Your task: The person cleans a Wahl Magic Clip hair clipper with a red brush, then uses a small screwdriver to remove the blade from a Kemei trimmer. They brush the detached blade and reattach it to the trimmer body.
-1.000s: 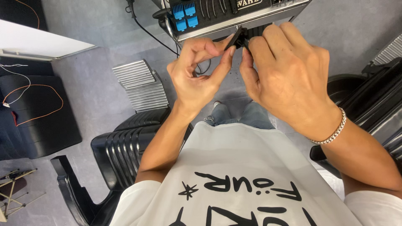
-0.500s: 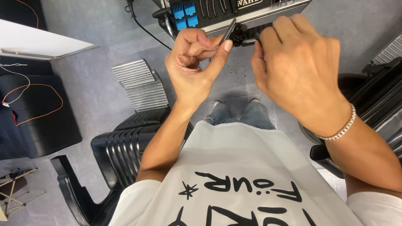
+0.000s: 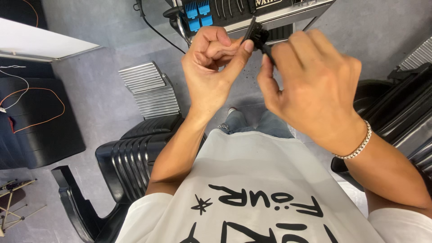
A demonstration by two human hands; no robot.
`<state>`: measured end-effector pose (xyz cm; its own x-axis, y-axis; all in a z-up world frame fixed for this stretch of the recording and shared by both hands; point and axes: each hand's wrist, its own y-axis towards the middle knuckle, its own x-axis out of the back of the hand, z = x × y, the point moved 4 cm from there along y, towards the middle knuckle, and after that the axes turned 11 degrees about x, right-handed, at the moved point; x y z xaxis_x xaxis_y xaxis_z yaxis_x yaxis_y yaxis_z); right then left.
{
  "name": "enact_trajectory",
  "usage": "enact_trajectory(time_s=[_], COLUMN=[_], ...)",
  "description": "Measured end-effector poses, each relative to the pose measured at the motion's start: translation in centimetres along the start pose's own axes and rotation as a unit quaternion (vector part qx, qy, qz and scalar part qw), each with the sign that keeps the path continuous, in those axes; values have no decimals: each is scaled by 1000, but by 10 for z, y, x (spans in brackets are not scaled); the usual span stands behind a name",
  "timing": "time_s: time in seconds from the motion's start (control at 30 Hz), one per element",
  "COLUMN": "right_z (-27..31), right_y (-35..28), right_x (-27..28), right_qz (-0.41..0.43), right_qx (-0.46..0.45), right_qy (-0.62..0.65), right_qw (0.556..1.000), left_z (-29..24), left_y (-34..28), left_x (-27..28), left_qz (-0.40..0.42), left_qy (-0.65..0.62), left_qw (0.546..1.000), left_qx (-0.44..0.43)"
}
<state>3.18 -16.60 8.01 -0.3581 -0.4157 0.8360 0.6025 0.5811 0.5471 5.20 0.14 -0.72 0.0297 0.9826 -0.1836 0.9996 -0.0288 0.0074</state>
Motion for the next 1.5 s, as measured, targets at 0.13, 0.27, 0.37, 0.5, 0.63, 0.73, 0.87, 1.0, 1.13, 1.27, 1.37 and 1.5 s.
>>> enact_trajectory(time_s=[0.13, 0.27, 0.37, 0.5, 0.63, 0.73, 0.87, 1.0, 1.13, 1.27, 1.37, 1.5], right_z=[1, -1, 0, -7, -7, -10, -11, -1, 0, 11, 12, 11], right_y=[3, 6, 4, -2, -5, -5, -4, -4, -2, 3, 6, 8], right_x=[-2, -2, 1, -1, 1, 1, 0, 0, -3, -1, -3, -1], right_qz=[27, 33, 23, 47, -11, -7, -21, -24, -1, -27, 0, -14], right_qx=[14, 4, 3, -23, -19, -26, -36, -19, -71, -16, -49, -34], right_qy=[-19, -9, -11, -23, 24, 8, 11, 37, 16, 29, 21, 7], right_qw=[999, 999, 1000, 998, 999, 1000, 999, 999, 997, 999, 999, 999], left_z=[-1, -2, -2, 0, 2, 1, 2, -1, -4, -5, -6, -10], left_y=[0, 0, -1, 2, 2, 3, 3, -2, -3, -6, -8, -10], left_x=[0, 0, 0, 4, 6, 5, 5, 4, 4, 0, -1, -2], left_qz=[-10, -15, -13, -12, 13, 24, 17, 14, -11, -22, -29, -25], left_qy=[18, 32, 11, -23, -58, -60, -53, -16, 20, 49, 62, 81], left_qw=[1000, 999, 1000, 1000, 997, 997, 998, 1000, 1000, 998, 997, 995], left_qx=[-15, -20, -11, 17, 40, 37, 27, 8, -13, -28, -33, -53])
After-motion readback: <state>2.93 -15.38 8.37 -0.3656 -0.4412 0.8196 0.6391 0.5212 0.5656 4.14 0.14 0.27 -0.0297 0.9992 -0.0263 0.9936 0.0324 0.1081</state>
